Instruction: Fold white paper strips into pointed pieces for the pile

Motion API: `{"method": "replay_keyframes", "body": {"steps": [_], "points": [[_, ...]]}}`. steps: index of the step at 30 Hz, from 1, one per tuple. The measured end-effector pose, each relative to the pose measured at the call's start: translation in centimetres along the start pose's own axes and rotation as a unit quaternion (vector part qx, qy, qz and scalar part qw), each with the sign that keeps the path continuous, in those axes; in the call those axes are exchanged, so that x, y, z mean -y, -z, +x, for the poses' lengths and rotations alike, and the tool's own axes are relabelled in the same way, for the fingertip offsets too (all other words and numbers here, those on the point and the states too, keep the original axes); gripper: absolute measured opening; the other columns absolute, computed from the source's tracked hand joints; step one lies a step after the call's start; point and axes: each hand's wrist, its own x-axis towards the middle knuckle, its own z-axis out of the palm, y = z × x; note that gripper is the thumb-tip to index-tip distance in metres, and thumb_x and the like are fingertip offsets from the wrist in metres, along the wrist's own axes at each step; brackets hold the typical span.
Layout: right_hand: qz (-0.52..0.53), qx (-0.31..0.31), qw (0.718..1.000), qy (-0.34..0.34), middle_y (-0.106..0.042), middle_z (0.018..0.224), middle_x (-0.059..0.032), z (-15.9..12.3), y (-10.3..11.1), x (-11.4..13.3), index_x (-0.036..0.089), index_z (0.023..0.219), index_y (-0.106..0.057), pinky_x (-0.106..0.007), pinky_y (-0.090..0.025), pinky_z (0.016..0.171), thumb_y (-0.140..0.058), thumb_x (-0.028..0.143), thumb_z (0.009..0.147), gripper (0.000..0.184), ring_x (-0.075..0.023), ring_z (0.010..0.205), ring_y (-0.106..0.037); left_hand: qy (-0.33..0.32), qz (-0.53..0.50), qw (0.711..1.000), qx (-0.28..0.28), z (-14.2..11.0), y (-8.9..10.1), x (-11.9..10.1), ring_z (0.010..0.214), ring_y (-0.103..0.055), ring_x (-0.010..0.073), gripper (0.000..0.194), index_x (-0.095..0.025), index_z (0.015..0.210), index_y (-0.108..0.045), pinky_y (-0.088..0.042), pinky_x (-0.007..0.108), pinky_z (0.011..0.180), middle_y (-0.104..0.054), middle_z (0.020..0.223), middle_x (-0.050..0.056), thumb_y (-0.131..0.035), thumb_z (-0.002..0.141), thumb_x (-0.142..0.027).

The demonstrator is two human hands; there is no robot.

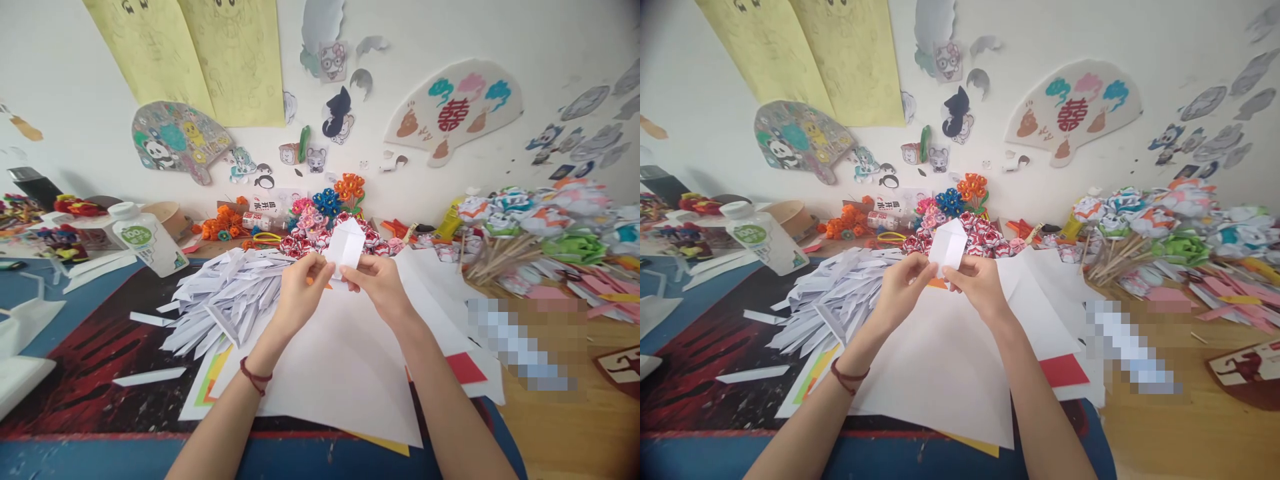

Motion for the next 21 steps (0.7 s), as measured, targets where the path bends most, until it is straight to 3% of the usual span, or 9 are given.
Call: {"method": "replay_keyframes", "body": {"steps": [4,9,14,21], "points": [[-0.004,0.006,1.0,-0.022,-0.061,0.057,-0.0011,0.1,0.1,-0.2,0.012,0.072,-0.07,-0.023,-0.037,0.046,-0.073,0.029,0.07,0.017,-0.0096,0.048,-0.05,0.012,-0.042,0.999,0.01,0.1,0.1,0.3,0.062,-0.049,0.0104,0.025,-0.016,0.074,-0.054,-0.037,0.021,0.059,-0.054,0.067,-0.001,-0.046,0.09,-0.034],[-0.004,0.034,0.998,-0.061,-0.062,0.058,-0.0018,0.3,0.4,-0.4,0.012,0.072,-0.069,-0.024,-0.04,0.05,-0.075,0.036,0.068,0.024,-0.0103,0.05,-0.051,0.013,-0.007,1.0,0.027,0.3,0.5,0.1,0.061,-0.045,0.0098,0.027,-0.016,0.068,-0.05,-0.034,0.021,0.058,-0.05,0.064,-0.002,-0.043,0.09,-0.03],[0.009,-0.049,0.996,-0.068,-0.06,0.063,-0.0027,0.9,1.3,-0.6,0.013,0.076,-0.068,-0.024,-0.041,0.052,-0.071,0.047,0.07,0.036,-0.0111,0.055,-0.051,0.017,0.021,0.995,0.094,0.7,1.4,0.3,0.059,-0.044,0.0097,0.026,-0.016,0.066,-0.05,-0.033,0.021,0.057,-0.049,0.061,-0.003,-0.046,0.088,-0.028],[0.008,-0.112,0.992,-0.055,-0.061,0.06,-0.0021,1.2,1.8,-1.7,0.013,0.071,-0.067,-0.024,-0.036,0.049,-0.078,0.038,0.062,0.029,-0.0093,0.05,-0.047,0.02,0.027,0.991,0.132,0.9,1.5,1.2,0.059,-0.045,0.0089,0.026,-0.015,0.067,-0.05,-0.035,0.019,0.056,-0.048,0.062,-0.004,-0.05,0.086,-0.033]]}}
